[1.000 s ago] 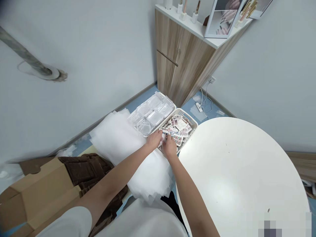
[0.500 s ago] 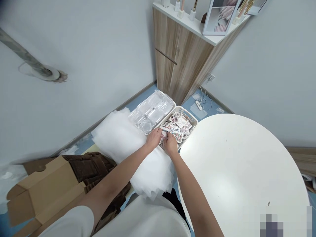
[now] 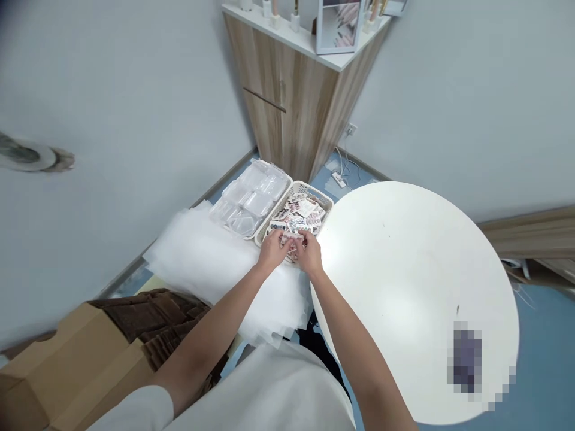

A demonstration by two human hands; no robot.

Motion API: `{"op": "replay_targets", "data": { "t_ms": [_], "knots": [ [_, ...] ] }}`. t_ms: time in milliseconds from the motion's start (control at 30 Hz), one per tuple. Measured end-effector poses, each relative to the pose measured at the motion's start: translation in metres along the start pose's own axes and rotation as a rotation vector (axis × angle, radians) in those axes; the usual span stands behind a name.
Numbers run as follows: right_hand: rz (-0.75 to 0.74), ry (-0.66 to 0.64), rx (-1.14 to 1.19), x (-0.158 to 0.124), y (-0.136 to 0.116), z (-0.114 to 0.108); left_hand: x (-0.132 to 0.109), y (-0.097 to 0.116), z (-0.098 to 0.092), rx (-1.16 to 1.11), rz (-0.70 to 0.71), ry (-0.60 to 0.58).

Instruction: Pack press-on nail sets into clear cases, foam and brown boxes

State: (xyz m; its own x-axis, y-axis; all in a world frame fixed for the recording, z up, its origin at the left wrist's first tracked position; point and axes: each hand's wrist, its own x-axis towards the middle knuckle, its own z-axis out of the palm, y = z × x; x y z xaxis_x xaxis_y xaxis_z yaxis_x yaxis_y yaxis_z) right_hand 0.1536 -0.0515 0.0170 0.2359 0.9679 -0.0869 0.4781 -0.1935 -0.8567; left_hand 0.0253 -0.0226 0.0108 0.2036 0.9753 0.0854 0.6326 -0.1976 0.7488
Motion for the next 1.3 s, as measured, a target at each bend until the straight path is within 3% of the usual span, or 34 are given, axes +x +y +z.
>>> {"op": "replay_targets", "data": {
  "t_ms": [167, 400, 567, 633, 833, 1000, 1167, 1300],
  "knots": [
    [0.138, 0.032, 0.255, -0.040, 0.010, -0.047, -0.023, 0.035, 0.019, -0.164, -0.069, -0.157],
    [0.254, 0.059, 0.374, -0.114, 0.042, -0.112, -0.083, 0.084, 0.052, -0.307, -0.150, -0.399],
    [0.309, 0.097, 0.431, -0.166, 0.063, -0.155, -0.123, 0.125, 0.070, -0.686, -0.288, -0.659],
    [0.324, 0.122, 0.471, -0.183, 0.072, -0.171, -0.137, 0.139, 0.076, -0.777, -0.337, -0.712],
    [0.359, 0.255, 0.619, -0.220, 0.099, -0.206, -0.177, 0.160, 0.102, -0.812, -0.456, -0.683],
    [0.372, 0.297, 0.660, -0.236, 0.110, -0.214, -0.196, 0.169, 0.117, -0.799, -0.502, -0.657],
    [0.376, 0.254, 0.638, -0.242, 0.117, -0.211, -0.193, 0.172, 0.118, -0.710, -0.441, -0.599],
    [0.337, 0.217, 0.603, -0.235, 0.116, -0.221, -0.176, 0.171, 0.116, -0.633, -0.293, -0.647]
  ]
}}
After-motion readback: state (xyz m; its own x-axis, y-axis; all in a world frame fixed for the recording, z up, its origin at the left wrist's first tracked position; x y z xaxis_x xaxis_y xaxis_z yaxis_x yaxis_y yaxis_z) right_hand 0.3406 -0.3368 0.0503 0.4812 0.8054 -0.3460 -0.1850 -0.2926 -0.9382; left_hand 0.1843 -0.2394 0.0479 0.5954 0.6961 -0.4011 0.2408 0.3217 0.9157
